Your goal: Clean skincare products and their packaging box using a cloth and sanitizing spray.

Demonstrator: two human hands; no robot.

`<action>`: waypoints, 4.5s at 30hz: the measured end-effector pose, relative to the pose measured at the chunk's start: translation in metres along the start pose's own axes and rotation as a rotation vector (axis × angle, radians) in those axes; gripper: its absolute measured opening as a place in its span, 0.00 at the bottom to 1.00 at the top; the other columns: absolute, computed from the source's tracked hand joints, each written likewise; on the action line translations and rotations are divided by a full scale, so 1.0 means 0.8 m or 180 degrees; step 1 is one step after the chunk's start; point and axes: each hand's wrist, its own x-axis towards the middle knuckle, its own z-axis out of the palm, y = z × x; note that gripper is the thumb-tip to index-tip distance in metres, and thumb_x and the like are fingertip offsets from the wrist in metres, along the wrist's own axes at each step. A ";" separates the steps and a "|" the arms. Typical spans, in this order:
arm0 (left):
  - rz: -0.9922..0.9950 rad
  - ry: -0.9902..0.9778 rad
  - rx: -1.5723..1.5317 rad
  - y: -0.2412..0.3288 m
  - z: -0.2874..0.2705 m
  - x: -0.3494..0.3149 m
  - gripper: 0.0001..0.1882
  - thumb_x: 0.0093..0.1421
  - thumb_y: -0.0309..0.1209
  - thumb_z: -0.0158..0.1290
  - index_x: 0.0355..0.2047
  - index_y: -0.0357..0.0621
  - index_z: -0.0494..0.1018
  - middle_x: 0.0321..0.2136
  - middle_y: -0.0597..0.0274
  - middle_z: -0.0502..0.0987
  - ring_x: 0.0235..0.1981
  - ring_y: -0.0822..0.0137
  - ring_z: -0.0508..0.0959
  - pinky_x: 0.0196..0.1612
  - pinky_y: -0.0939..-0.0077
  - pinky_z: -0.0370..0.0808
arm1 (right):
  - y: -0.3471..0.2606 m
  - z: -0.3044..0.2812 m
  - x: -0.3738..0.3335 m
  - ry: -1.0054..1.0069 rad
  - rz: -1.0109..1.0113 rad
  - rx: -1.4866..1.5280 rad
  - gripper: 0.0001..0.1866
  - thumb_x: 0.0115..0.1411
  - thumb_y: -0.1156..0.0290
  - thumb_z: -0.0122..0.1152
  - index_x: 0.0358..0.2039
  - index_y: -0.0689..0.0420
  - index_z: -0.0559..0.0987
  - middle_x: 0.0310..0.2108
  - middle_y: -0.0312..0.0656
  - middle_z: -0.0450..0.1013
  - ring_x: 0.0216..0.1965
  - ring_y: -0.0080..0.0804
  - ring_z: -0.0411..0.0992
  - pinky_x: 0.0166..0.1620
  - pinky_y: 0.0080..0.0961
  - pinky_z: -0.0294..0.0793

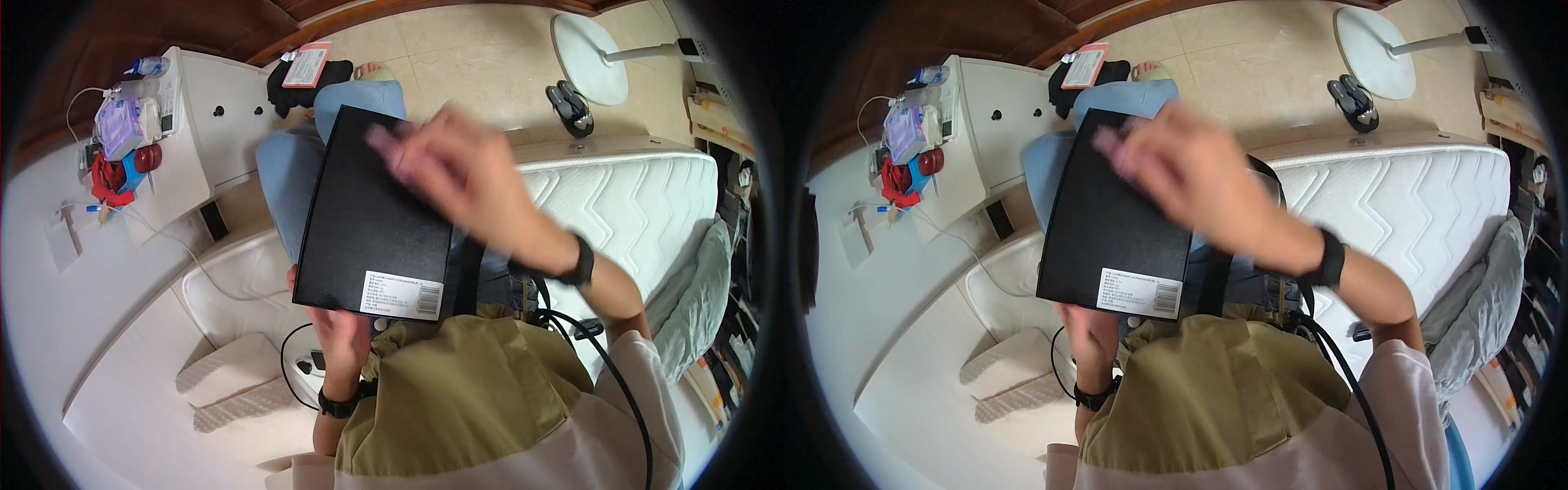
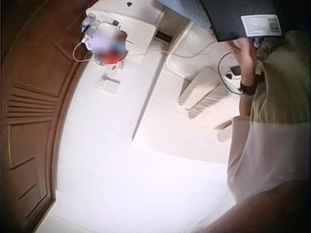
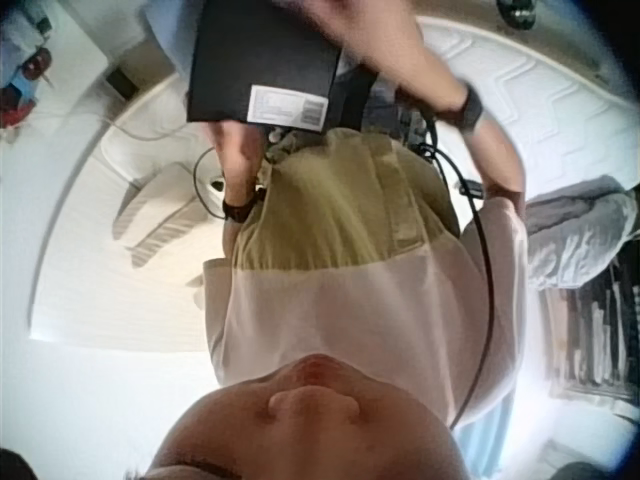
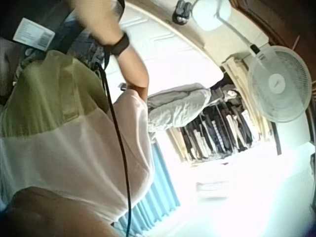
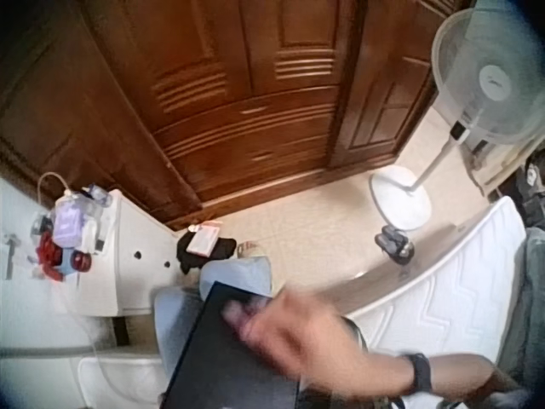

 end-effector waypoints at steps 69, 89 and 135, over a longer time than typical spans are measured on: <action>-0.1411 0.0247 -0.1921 -0.015 0.022 0.029 0.26 0.69 0.38 0.45 0.64 0.41 0.57 0.61 0.56 0.65 0.61 0.57 0.66 0.63 0.53 0.62 | -0.013 -0.017 -0.063 -0.0790 -0.0845 -0.0263 0.09 0.52 0.75 0.66 0.35 0.49 0.83 0.36 0.38 0.65 0.41 0.37 0.70 0.39 0.30 0.66; -0.1371 0.0101 -0.1173 0.001 0.037 0.029 0.32 0.68 0.44 0.44 0.66 0.39 0.54 0.63 0.54 0.63 0.63 0.55 0.64 0.64 0.53 0.59 | 0.238 -0.047 0.025 0.0284 0.0189 -0.1278 0.09 0.59 0.69 0.62 0.38 0.57 0.82 0.32 0.48 0.75 0.32 0.45 0.76 0.38 0.33 0.76; 0.2420 -0.0426 0.2180 0.060 -0.046 0.029 0.37 0.47 0.16 0.60 0.60 0.44 0.66 0.65 0.51 0.61 0.63 0.50 0.66 0.62 0.58 0.63 | -0.088 -0.062 0.164 -0.0033 -0.0108 0.1344 0.08 0.66 0.69 0.55 0.42 0.57 0.77 0.28 0.29 0.70 0.29 0.13 0.65 0.31 0.14 0.66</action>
